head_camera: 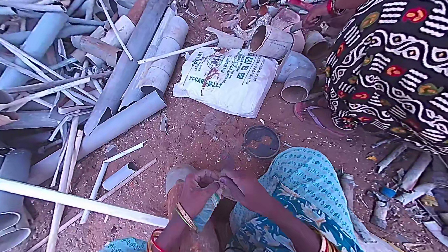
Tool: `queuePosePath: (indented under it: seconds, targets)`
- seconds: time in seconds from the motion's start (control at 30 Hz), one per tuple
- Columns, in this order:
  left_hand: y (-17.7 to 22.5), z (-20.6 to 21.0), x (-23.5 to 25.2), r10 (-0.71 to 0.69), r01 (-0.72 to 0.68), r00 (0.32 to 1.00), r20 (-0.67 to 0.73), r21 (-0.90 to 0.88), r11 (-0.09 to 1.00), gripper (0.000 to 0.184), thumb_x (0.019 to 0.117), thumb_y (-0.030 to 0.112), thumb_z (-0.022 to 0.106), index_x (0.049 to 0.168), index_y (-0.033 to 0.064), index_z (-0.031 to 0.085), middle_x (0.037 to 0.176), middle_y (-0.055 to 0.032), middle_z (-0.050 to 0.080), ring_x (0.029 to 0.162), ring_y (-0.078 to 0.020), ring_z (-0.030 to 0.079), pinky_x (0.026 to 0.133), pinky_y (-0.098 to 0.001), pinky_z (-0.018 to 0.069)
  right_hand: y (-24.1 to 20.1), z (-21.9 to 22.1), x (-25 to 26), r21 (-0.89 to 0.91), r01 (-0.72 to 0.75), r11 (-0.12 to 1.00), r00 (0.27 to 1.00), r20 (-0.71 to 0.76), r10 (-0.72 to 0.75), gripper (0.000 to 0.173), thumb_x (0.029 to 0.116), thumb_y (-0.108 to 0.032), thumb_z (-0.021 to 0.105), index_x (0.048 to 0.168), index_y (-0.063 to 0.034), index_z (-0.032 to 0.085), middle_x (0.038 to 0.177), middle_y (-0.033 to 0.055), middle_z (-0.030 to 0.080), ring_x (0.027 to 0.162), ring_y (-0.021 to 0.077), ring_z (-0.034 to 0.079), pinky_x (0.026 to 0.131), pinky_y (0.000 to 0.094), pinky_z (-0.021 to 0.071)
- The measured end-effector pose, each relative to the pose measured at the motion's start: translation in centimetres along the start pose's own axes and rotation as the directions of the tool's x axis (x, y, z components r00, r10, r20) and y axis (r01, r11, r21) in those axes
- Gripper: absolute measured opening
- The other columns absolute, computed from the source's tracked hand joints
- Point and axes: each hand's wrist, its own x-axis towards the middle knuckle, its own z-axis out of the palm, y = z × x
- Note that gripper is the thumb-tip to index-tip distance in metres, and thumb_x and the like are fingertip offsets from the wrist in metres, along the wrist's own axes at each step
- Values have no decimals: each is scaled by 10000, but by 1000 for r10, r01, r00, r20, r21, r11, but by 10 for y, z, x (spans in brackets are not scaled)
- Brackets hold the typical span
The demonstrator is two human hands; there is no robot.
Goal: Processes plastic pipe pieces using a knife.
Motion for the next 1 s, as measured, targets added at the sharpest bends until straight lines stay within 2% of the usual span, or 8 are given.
queuePosePath:
  seconds: [0.1,0.37,0.43,0.57,0.67,0.73,0.9,1.0]
  targets:
    - [1,-2,1,-104,112,992,67,-133,985,144,881,-74,555,885,49,631,674,72,645,593,-5,624,586,-190,542,1,8,-1,-226,106,968,991,-50,-120,201,989,-104,533,925,45,652,653,163,614,583,328,653,535,448,511]
    - [2,-4,-1,-84,97,994,71,-207,974,154,887,-87,574,902,46,650,678,67,666,602,1,633,593,-174,542,6,16,2,-496,205,844,943,-133,-306,144,952,-106,571,884,-4,648,577,98,577,497,263,621,458,360,485]
    - [0,-3,-1,-56,74,991,119,-151,986,124,901,-43,588,981,42,628,711,68,662,620,0,631,606,-176,538,6,17,1,-528,198,826,933,-156,-324,155,961,-110,567,883,-4,650,574,98,580,494,259,618,461,352,487]
    - [2,-2,-5,-166,244,943,287,-262,934,241,960,8,517,1196,56,502,831,-13,708,677,-129,722,622,-309,631,7,14,2,-548,165,820,939,-167,-301,153,951,-98,574,876,7,656,577,116,582,500,279,630,471,366,505]
    - [-7,6,-5,-184,251,961,206,-373,893,233,922,-81,502,1110,53,534,808,-4,700,646,-105,693,600,-272,600,2,13,3,-482,102,870,978,-113,-178,155,951,-95,596,912,29,681,632,155,628,561,333,675,505,425,538]
    - [-12,11,-6,-187,227,973,137,-407,885,190,920,-100,508,998,60,574,767,14,681,621,-72,664,575,-236,569,1,11,5,-327,33,945,990,-122,-76,186,971,-83,563,943,55,685,705,188,661,632,349,694,573,450,550]
    - [-10,7,-3,-129,128,991,30,-447,886,169,922,-83,488,971,49,582,751,12,682,635,-83,683,608,-260,599,5,-2,3,76,127,989,966,-236,-106,203,988,-78,552,1008,75,684,875,140,697,789,51,640,767,144,507]
    - [-11,5,-1,-38,31,999,-6,-432,901,199,898,-103,516,988,63,579,774,39,701,679,-47,686,646,-230,587,7,5,0,76,138,987,972,-202,-120,188,938,-79,613,1005,54,727,899,158,717,787,120,666,764,205,533]
